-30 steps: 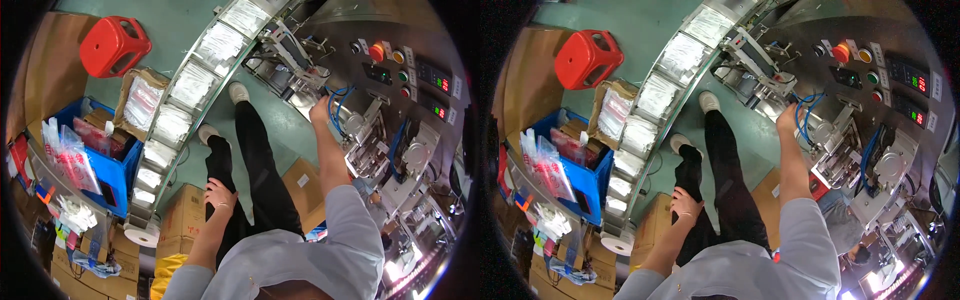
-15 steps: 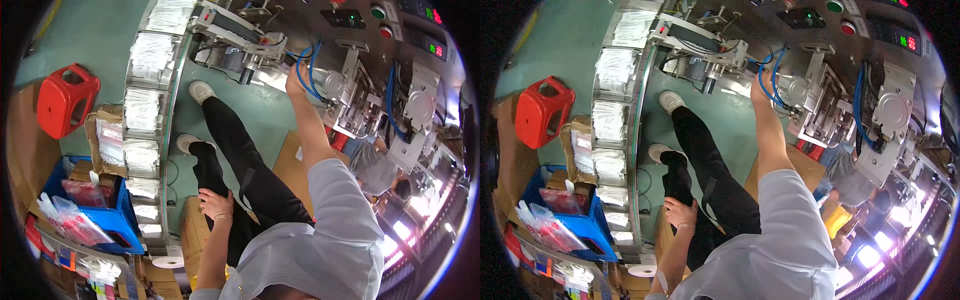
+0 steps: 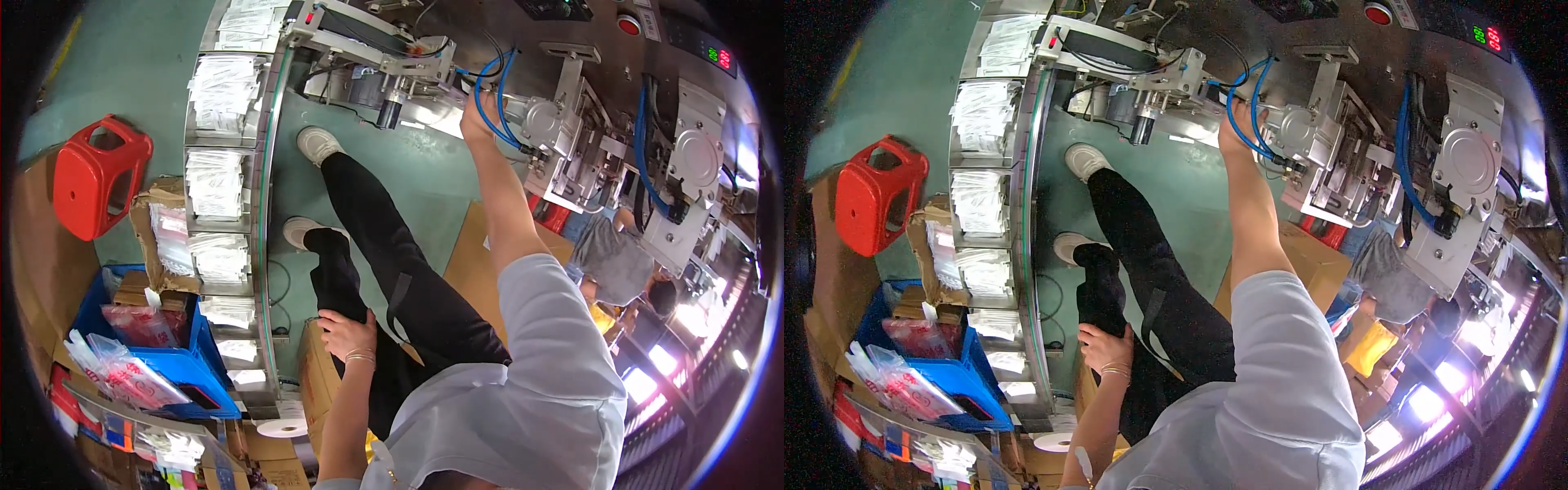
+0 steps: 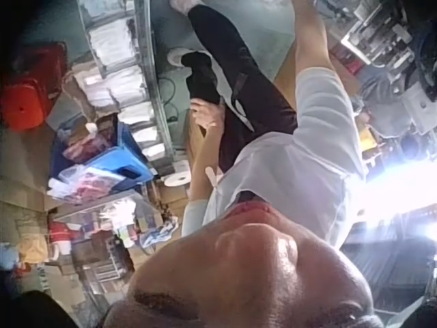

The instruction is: Remove items from a conveyor belt, place them into clear plastic bags, and pack the filled bags into cardboard boxes.

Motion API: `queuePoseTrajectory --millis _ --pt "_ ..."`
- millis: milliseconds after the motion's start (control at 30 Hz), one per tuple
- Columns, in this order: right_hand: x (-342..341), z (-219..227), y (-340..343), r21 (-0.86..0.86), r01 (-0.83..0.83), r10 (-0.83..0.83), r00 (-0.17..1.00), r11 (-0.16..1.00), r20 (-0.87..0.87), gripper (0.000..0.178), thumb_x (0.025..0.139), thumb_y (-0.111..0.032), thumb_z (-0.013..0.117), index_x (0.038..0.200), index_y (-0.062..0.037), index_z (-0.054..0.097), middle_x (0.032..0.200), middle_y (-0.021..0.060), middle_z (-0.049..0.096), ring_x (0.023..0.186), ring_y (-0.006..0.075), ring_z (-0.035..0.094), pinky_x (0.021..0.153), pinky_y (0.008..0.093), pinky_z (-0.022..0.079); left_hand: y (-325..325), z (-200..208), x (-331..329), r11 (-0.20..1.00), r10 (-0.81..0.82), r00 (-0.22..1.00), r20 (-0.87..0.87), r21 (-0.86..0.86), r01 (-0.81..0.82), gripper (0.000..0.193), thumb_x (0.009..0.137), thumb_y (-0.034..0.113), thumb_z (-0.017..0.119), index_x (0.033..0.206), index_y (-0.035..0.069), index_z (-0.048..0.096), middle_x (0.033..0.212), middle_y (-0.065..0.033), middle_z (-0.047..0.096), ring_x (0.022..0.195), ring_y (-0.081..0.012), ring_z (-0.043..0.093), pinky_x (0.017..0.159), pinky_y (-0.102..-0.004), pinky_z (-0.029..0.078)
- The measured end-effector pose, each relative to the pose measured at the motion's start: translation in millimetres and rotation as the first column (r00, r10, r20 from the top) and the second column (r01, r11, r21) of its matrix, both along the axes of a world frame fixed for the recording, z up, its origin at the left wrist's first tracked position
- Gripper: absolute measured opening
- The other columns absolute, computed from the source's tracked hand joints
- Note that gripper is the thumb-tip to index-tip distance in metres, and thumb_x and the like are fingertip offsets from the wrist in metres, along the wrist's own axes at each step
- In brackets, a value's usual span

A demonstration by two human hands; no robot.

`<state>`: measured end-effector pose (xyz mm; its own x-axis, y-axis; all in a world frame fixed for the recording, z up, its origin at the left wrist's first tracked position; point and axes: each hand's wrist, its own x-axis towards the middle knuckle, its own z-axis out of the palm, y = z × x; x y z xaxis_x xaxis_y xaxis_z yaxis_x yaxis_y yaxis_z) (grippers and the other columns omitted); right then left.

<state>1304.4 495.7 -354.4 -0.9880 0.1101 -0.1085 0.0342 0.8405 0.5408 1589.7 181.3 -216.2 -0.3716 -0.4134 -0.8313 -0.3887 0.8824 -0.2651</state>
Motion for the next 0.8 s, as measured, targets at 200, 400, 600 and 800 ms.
queuePoseTrajectory --millis 200,400,600,800 --pt "-11.4 11.7 -14.6 -0.185 0.093 -0.081 0.994 0.978 0.075 0.028 0.069 -0.007 0.058 0.096 -0.0064 0.053 0.101 0.0149 0.053 0.105 0.0282 0.048 0.087 0.0461 0.037 2.2 -0.7 -3.0 1.0 0.014 1.0 -0.015 0.015 -0.014 0.097 0.063 0.056 0.067 0.123 -0.007 0.027 0.105 -0.0174 0.045 0.085 -0.0309 0.057 0.065 -0.0384 0.052" --pt "-9.6 13.0 -16.3 -0.187 0.093 -0.081 0.994 0.978 0.073 0.028 0.068 -0.008 0.06 0.095 -0.0064 0.053 0.102 0.0152 0.054 0.106 0.0291 0.047 0.085 0.0456 0.039 2.1 -1.1 -0.9 1.0 0.004 1.0 -0.025 0.011 -0.004 0.096 0.063 0.056 0.067 0.124 -0.007 0.027 0.104 -0.0176 0.045 0.084 -0.0312 0.057 0.065 -0.0385 0.052" --pt "-18.0 13.7 -14.0 -0.139 0.138 -0.114 0.98 0.981 0.164 0.03 0.068 -0.008 0.06 0.096 -0.0061 0.051 0.106 0.0152 0.051 0.108 0.0298 0.047 0.086 0.0454 0.039 -0.4 -2.3 -3.8 1.0 0.004 1.0 -0.018 0.021 -0.004 0.097 0.063 0.056 0.067 0.124 -0.008 0.026 0.104 -0.0177 0.045 0.084 -0.0313 0.057 0.065 -0.0387 0.052" --pt "-17.2 14.0 -12.3 -0.11 0.145 -0.125 0.977 0.983 0.174 0.032 0.069 -0.01 0.061 0.099 -0.0059 0.049 0.11 0.0161 0.049 0.107 0.0304 0.048 0.085 0.046 0.041 -4.5 -3.1 -1.5 1.0 0.002 1.0 -0.019 0.025 -0.001 0.098 0.063 0.056 0.066 0.124 -0.008 0.026 0.104 -0.0179 0.045 0.084 -0.0318 0.057 0.065 -0.0388 0.051"
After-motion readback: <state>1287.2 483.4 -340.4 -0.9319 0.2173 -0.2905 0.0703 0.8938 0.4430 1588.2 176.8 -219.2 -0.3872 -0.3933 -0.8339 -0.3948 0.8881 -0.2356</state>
